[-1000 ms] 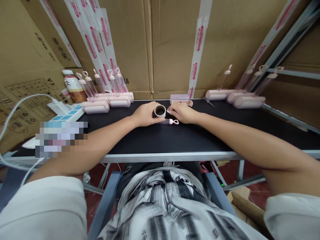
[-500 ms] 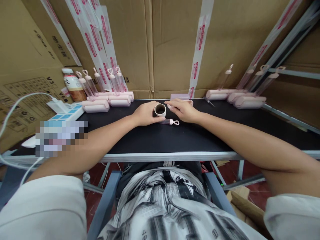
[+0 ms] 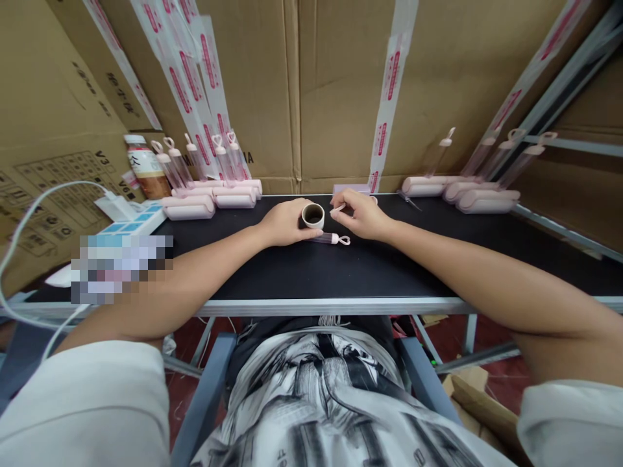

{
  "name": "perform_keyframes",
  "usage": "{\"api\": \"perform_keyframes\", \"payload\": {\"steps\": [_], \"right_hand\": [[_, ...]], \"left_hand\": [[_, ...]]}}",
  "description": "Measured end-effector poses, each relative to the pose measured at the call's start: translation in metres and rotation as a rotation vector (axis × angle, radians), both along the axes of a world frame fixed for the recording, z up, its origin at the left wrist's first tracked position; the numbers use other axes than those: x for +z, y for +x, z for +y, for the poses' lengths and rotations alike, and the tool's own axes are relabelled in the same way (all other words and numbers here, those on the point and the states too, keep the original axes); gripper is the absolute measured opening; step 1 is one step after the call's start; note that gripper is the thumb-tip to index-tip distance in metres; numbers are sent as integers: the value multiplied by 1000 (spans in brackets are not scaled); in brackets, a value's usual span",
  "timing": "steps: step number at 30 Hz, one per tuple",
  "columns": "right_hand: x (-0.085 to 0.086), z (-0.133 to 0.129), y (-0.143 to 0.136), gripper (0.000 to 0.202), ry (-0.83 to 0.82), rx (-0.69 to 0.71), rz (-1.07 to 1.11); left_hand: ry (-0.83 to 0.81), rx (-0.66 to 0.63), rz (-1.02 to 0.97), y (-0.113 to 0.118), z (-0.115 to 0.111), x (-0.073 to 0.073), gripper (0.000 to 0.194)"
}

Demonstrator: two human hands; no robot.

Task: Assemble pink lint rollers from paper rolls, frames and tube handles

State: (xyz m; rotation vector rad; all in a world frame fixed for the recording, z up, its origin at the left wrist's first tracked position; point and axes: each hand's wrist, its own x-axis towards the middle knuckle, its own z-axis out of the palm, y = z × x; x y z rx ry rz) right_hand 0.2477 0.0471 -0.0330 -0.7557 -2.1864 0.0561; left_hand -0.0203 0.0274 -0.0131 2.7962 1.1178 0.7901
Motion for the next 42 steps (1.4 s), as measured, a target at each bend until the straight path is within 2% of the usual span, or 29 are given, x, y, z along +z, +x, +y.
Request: {"api": "perform_keyframes", "payload": {"steps": [3, 6, 13, 17, 20, 26, 34, 39, 42], "right_hand": [[2, -9, -4, 17, -10, 41, 83], [6, -20, -9, 21, 49, 77, 150], [13, -44, -21, 23, 145, 163, 103], [12, -44, -23, 23, 203, 227, 59], [10, -43, -23, 23, 211, 218, 21], [8, -44, -24, 16, 195, 225, -50], [10, -47, -28, 8, 267, 262, -80], [10, -48, -29, 7, 225, 259, -104], [10, -47, -29, 9, 232, 265, -114]], "left_hand": [[7, -13, -7, 0, 1, -1, 54], [13, -14, -1, 0, 1, -1, 52], [-6, -10, -4, 1, 1, -1, 52], [6, -15, 14, 1, 2, -2, 50], [17, 16, 53, 2, 0, -1, 49], [11, 93, 102, 7, -5, -1, 63], [17, 86, 142, 12, -6, -1, 58], [8, 58, 144, 13, -6, 0, 64], [15, 46, 167, 13, -6, 0, 60]]}}
